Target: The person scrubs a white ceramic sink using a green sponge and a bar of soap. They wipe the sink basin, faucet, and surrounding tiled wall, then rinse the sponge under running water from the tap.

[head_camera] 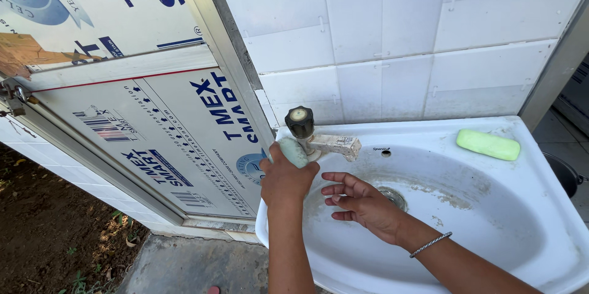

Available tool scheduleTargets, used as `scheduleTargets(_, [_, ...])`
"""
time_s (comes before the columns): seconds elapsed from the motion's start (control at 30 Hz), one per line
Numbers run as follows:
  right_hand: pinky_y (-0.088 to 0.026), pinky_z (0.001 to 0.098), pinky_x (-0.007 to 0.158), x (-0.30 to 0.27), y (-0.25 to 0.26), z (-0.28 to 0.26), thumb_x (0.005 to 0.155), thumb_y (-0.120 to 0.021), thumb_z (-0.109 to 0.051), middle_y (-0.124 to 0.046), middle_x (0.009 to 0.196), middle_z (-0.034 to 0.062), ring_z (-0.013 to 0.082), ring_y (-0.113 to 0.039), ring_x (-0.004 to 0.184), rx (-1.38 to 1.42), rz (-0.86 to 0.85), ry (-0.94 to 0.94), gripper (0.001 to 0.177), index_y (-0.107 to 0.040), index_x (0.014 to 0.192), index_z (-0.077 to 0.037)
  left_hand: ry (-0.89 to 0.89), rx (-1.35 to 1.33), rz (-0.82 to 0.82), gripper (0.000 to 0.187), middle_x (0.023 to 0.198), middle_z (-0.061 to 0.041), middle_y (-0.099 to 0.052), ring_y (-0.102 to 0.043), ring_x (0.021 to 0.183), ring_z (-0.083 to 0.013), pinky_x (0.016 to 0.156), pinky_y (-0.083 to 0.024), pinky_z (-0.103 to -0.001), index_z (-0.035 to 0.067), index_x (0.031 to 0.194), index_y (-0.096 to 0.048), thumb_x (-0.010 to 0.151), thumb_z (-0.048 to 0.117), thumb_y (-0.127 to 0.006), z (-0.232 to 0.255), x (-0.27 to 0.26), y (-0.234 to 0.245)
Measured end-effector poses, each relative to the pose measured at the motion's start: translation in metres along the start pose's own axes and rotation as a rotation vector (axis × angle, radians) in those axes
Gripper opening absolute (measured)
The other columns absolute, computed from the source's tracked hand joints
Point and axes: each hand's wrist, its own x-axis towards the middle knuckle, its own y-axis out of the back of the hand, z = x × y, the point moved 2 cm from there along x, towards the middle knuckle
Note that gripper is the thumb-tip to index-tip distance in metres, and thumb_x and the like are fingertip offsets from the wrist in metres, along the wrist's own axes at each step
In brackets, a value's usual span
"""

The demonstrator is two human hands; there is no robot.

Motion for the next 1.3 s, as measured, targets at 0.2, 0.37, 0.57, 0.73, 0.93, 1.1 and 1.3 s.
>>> scheduleTargets(0.2, [-0.053, 0.0345, 0.094, 0.005, 0.002, -0.001, 0.094, -0.059, -0.012, -0.063, 0.121, 0.0000, 0.0123, -0.062, 0.108, -0.087, 0.090, -0.028, 0.046, -0.059, 0.139, -0.020, -0.051, 0.048, 0.166, 0.102, 0.147, -0.023, -0.040, -0.057, 0.121, -0.0490, 0.085, -0.061, -0.049, 0.022, 0.157, -0.026, 0.073, 0.042, -0.080, 0.003, -0.010, -0.008])
scheduleTargets(0.37, [-0.052, 0.0331, 0.093, 0.001, 0.003, -0.004, 0.094, -0.058, -0.012, -0.065, 0.118, -0.0023, 0.0110, -0.063, 0.106, -0.104, 0.118, -0.034, 0.043, -0.062, 0.136, -0.021, 0.035, 0.179, 0.045, 0.102, 0.148, -0.021, -0.039, -0.056, 0.124, -0.0486, 0.088, -0.060, -0.048, 0.024, 0.156, -0.025, 0.073, 0.044, -0.083, 0.007, -0.004, -0.002])
scheduleTargets(0.57, [-0.053, 0.0323, 0.091, 0.003, 0.005, -0.003, 0.094, -0.057, -0.011, -0.064, 0.114, -0.0021, 0.0101, -0.063, 0.104, -0.129, 0.129, -0.040, 0.040, -0.066, 0.132, -0.020, 0.049, 0.227, 0.004, 0.099, 0.148, -0.018, -0.040, -0.056, 0.126, -0.0458, 0.086, -0.062, -0.047, 0.027, 0.153, -0.026, 0.074, 0.043, -0.084, 0.007, -0.002, 0.001])
scheduleTargets(0.73, [-0.053, 0.0319, 0.090, 0.002, 0.005, -0.002, 0.093, -0.056, -0.011, -0.065, 0.114, -0.0037, 0.0102, -0.063, 0.102, -0.150, 0.159, -0.084, 0.039, -0.068, 0.129, -0.022, 0.019, 0.232, 0.028, 0.100, 0.150, -0.019, -0.038, -0.057, 0.125, -0.0466, 0.088, -0.060, -0.047, 0.028, 0.154, -0.026, 0.074, 0.044, -0.084, 0.010, 0.001, 0.005])
scheduleTargets(0.93, [-0.053, 0.0319, 0.090, 0.003, 0.011, -0.001, 0.095, -0.054, -0.012, -0.066, 0.114, -0.0034, 0.0101, -0.063, 0.102, -0.154, 0.200, -0.111, 0.037, -0.070, 0.126, -0.022, 0.109, 0.286, -0.045, 0.104, 0.150, -0.018, -0.038, -0.054, 0.128, -0.0433, 0.090, -0.060, -0.046, 0.031, 0.155, -0.022, 0.074, 0.043, -0.085, -0.006, -0.017, 0.004])
scheduleTargets(1.1, [-0.053, 0.0323, 0.089, 0.004, 0.013, 0.007, 0.095, -0.053, -0.012, -0.067, 0.113, -0.0032, 0.0102, -0.064, 0.099, -0.191, 0.208, -0.135, 0.035, -0.070, 0.124, -0.021, -0.026, 0.256, 0.046, 0.103, 0.149, -0.017, -0.039, -0.055, 0.126, -0.0454, 0.090, -0.059, -0.048, 0.030, 0.156, -0.022, 0.074, 0.043, -0.084, 0.005, -0.002, 0.008])
scheduleTargets(1.3, [-0.054, 0.0330, 0.085, 0.005, 0.025, 0.014, 0.097, -0.053, -0.018, -0.068, 0.109, -0.0017, 0.0112, -0.063, 0.095, -0.177, 0.281, -0.166, 0.030, -0.071, 0.122, -0.019, 0.122, 0.287, -0.073, 0.104, 0.150, -0.018, -0.037, -0.054, 0.128, -0.0458, 0.094, -0.058, -0.045, 0.029, 0.156, -0.021, 0.075, 0.043, -0.084, -0.006, -0.029, 0.005])
